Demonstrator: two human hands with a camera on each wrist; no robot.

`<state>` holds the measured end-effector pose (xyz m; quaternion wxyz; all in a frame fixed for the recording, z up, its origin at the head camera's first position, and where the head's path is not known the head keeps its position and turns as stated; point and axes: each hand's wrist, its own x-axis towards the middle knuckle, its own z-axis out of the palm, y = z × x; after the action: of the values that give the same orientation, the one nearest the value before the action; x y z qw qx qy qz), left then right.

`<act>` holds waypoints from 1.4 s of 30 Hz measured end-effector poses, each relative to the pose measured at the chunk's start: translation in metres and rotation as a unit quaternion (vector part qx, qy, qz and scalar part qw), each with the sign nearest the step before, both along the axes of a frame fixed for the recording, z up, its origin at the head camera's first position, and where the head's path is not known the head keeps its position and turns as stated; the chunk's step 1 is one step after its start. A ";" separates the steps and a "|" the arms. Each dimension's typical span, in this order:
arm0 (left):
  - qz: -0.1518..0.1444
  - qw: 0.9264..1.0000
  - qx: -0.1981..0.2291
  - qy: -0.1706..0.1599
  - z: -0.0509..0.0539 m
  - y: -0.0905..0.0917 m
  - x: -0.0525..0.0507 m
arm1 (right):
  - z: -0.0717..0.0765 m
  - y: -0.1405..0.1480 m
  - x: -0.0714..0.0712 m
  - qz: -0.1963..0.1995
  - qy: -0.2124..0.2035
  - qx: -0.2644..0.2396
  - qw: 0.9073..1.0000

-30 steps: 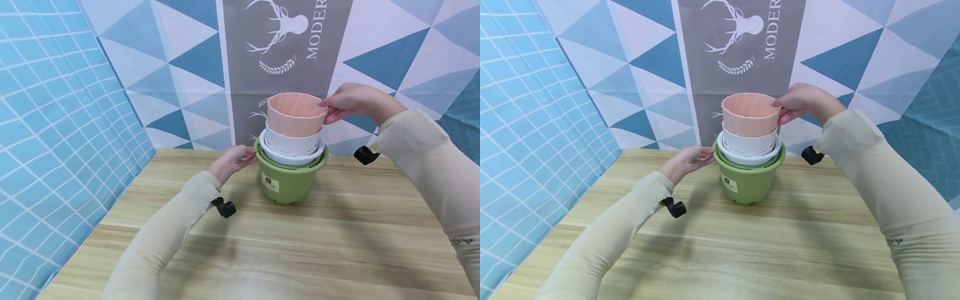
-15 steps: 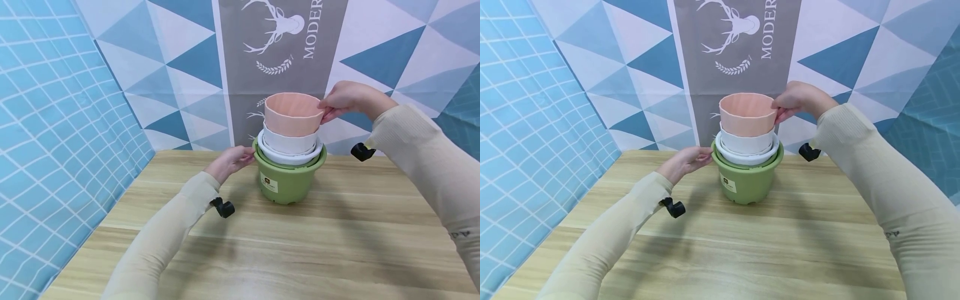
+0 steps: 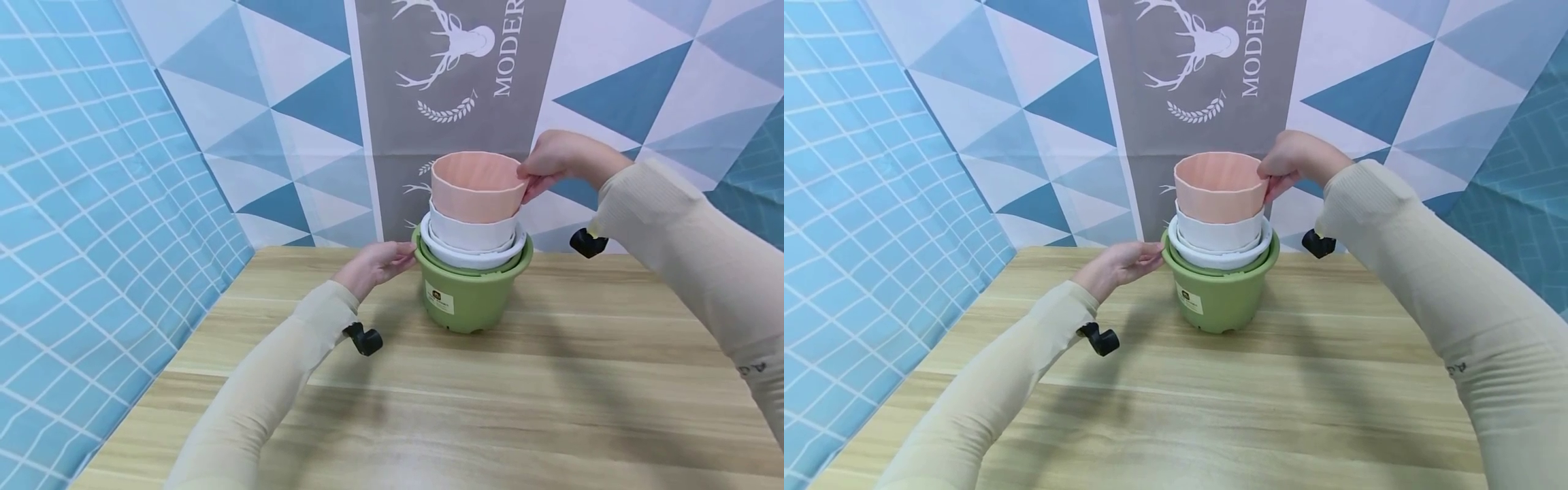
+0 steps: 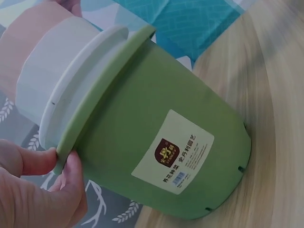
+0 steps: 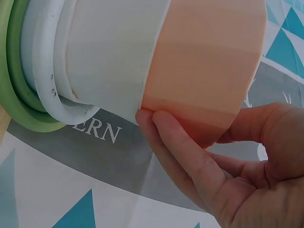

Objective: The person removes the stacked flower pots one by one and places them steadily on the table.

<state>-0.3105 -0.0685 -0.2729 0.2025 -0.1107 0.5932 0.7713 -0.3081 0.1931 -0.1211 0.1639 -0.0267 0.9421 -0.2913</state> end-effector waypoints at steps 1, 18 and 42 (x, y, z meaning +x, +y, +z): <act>-0.001 1.000 -0.007 0.004 0.000 0.000 0.000 | -0.001 0.000 0.000 -0.001 0.002 0.001 1.000; -0.026 0.999 -0.016 -0.011 0.006 0.001 -0.002 | 0.000 -0.001 0.000 -0.010 0.031 0.027 0.999; -0.058 0.997 -0.035 -0.032 0.007 -0.002 -0.012 | 0.000 -0.002 -0.004 -0.006 0.030 0.011 0.999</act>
<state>-0.3228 -0.0710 -0.2656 0.2614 -0.1080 0.6186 0.7330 -0.3123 0.1909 -0.1211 0.1341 -0.0278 0.9498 -0.2812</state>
